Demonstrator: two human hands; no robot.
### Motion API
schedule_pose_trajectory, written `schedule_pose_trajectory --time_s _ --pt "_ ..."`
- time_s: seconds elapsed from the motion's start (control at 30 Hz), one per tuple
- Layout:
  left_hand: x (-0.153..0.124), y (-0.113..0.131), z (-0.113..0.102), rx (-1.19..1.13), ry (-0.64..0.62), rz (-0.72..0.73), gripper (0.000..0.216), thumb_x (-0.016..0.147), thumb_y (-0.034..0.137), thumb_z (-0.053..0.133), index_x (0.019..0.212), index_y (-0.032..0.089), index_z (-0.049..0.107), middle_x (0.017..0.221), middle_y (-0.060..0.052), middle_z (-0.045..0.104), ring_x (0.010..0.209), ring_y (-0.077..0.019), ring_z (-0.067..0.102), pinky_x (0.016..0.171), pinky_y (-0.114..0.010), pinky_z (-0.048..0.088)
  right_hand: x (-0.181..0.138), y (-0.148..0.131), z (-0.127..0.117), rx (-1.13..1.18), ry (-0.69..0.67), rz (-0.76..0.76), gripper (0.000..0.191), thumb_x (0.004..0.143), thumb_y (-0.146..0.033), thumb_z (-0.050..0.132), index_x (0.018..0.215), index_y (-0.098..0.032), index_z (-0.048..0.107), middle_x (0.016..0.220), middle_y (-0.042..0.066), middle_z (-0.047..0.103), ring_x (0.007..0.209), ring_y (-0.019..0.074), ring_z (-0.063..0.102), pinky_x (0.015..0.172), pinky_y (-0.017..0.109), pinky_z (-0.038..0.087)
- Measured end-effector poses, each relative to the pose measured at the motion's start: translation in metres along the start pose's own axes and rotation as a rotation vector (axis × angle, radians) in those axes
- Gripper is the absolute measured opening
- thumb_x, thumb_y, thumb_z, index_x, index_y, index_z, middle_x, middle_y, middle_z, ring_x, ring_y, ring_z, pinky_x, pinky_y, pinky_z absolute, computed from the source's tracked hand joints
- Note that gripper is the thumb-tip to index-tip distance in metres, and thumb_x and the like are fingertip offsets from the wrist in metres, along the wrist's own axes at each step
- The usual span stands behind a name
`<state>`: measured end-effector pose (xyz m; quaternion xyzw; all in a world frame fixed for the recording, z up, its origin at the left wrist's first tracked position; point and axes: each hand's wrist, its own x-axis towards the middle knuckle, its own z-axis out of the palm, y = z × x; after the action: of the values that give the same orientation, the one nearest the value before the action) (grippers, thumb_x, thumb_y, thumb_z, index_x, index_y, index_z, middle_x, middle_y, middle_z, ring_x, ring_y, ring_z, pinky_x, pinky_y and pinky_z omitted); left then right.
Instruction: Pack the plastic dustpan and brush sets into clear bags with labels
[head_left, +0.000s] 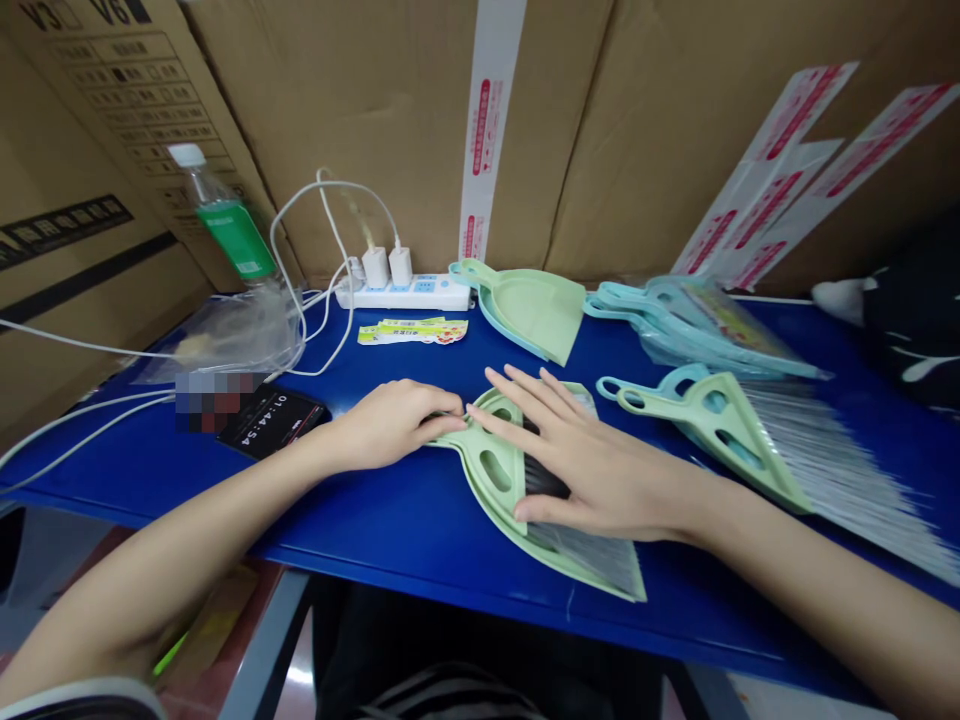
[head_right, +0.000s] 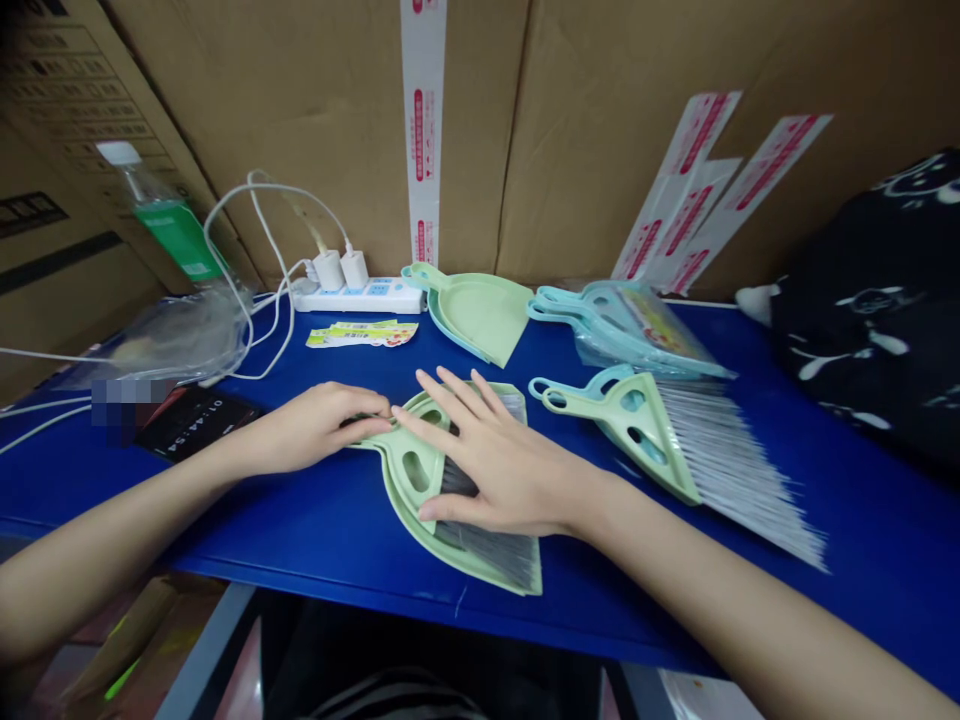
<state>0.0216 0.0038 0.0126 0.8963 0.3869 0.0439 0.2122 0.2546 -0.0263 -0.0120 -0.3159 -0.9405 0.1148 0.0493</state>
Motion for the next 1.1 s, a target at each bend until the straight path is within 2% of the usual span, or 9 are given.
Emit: schedule_pose_trajectory --time_s 0.17,0.37,0.57,0.73,0.87,1.1 --pt "-0.001 0.0 -0.003 0.018 -0.014 0.005 0.027 0.097 0.03 0.045 0.077 0.018 0.06 0.076 0.001 0.064 0.068 -0.0121 0.055 0.061 -0.022 0.033 0.001 0.0 0.002 0.024 -0.025 -0.013 0.08 0.092 -0.065 0.037 0.155 -0.022 0.014 0.16 0.022 0.004 0.144 0.0393 -0.002 0.109 0.07 0.015" --pt "-0.002 -0.001 -0.006 0.042 -0.041 -0.002 0.028 0.097 0.031 0.044 0.075 0.018 0.057 0.072 0.002 0.061 0.064 -0.0115 0.052 0.059 -0.022 0.031 0.0 0.0 0.0 0.05 -0.032 -0.01 0.086 0.087 -0.067 0.046 0.155 -0.023 0.017 0.161 0.019 0.005 0.145 0.0388 -0.002 0.111 0.067 0.015" --pt "-0.003 -0.004 -0.006 0.043 -0.042 0.031 0.031 0.097 0.032 0.04 0.075 0.018 0.056 0.07 0.002 0.06 0.062 -0.0111 0.05 0.058 -0.022 0.03 -0.006 0.003 -0.007 0.108 -0.069 0.0 0.082 0.086 -0.062 0.052 0.154 -0.027 0.022 0.163 0.014 0.007 0.146 0.0366 -0.001 0.112 0.063 0.019" --pt "-0.003 -0.003 -0.006 0.046 -0.043 0.027 0.03 0.097 0.032 0.041 0.075 0.018 0.056 0.073 0.002 0.061 0.064 -0.0115 0.052 0.059 -0.022 0.031 -0.006 0.005 -0.02 0.117 -0.127 0.006 0.08 0.081 -0.058 0.063 0.15 -0.027 0.035 0.161 0.013 0.018 0.147 0.0354 0.009 0.111 0.06 0.026" --pt "-0.003 -0.001 -0.006 0.074 -0.052 0.006 0.028 0.097 0.032 0.042 0.076 0.019 0.057 0.076 0.002 0.064 0.066 -0.0121 0.054 0.06 -0.022 0.032 -0.005 0.006 -0.026 0.146 -0.085 -0.029 0.074 0.079 -0.056 0.066 0.143 -0.024 0.047 0.157 0.014 0.03 0.145 0.0336 0.02 0.11 0.056 0.031" --pt "-0.007 -0.003 -0.011 0.171 -0.071 0.005 0.031 0.098 0.034 0.04 0.076 0.02 0.056 0.073 0.002 0.062 0.064 -0.0127 0.054 0.059 -0.023 0.032 -0.001 0.005 -0.02 0.185 -0.029 -0.049 0.068 0.079 -0.058 0.066 0.139 -0.029 0.052 0.152 0.011 0.039 0.142 0.0322 0.029 0.11 0.055 0.033"
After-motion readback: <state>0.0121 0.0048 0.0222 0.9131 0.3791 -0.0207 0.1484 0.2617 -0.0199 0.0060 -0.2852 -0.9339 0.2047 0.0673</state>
